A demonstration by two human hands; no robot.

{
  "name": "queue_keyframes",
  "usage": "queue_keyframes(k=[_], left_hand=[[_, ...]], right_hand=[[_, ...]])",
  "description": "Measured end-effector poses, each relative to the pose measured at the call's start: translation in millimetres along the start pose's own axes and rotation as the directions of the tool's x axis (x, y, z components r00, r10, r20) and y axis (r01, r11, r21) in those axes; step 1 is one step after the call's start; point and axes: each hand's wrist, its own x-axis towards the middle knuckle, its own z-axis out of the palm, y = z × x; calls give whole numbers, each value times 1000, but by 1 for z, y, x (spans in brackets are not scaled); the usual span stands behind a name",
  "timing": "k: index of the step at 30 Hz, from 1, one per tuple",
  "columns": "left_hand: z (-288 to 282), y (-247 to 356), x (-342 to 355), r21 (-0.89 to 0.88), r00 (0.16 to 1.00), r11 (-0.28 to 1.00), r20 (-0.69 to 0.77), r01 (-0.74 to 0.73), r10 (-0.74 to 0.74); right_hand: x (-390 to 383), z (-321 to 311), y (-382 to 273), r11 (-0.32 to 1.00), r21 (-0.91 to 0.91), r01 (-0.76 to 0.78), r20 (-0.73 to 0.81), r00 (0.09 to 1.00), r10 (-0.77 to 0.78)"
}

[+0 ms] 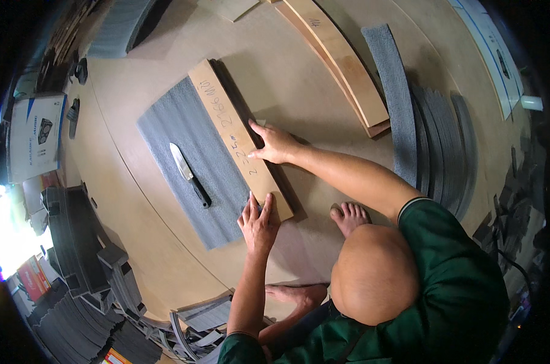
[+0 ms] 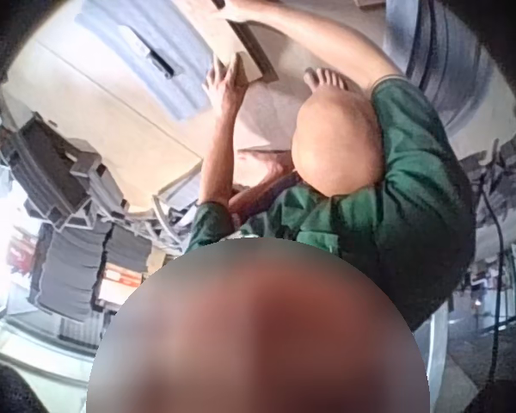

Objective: The person sits on the floor and uses a knife to cut gray flexible material along a wooden template. They repeatedly position the template, trace or cut along its edge, and stack the cut pieces.

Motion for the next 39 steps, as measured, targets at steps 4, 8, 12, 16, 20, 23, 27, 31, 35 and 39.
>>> queue_keyframes(k=[4, 8, 12, 16, 20, 23, 27, 31, 35, 39], left_hand=[[-2, 2, -6, 37, 998, 997, 6, -60, 60], [-2, -3, -4, 75, 997, 995, 22, -72, 71], [-1, -16, -4, 47, 997, 996, -19, -76, 77], [0, -31, -7, -1, 993, 994, -44, -106, 106], [1, -31, -9, -38, 999, 998, 18, -46, 47], [2, -23, -11, -120, 999, 993, 50, 18, -12], [5, -19, -9, -110, 998, 994, 54, 17, -11], [5, -21, -8, -109, 998, 994, 64, 17, -11], [0, -22, -9, -75, 996, 997, 88, -9, 15], [-8, -22, -8, 2, 990, 1000, 139, -29, 28]], right_hand=[[4, -1, 11, 994, 112, 4, 55, 998, -11], [3, -2, 14, 997, 73, 38, 36, 999, -41], [6, 6, 10, 998, 51, 29, 35, 999, -31], [12, 14, 6, 988, 79, 135, -13, 991, -135], [14, 10, 2, 989, 144, 33, 130, 990, -52], [16, 3, -2, 996, 89, 32, 140, 989, -45], [17, -3, -5, 994, 89, 66, 139, 987, -78], [17, -3, -3, 998, -44, 37, 179, 983, -29], [18, 3, 1, 999, -5, 42, 161, 986, -41], [21, 6, 5, 997, 46, 63, 170, 983, -70]])
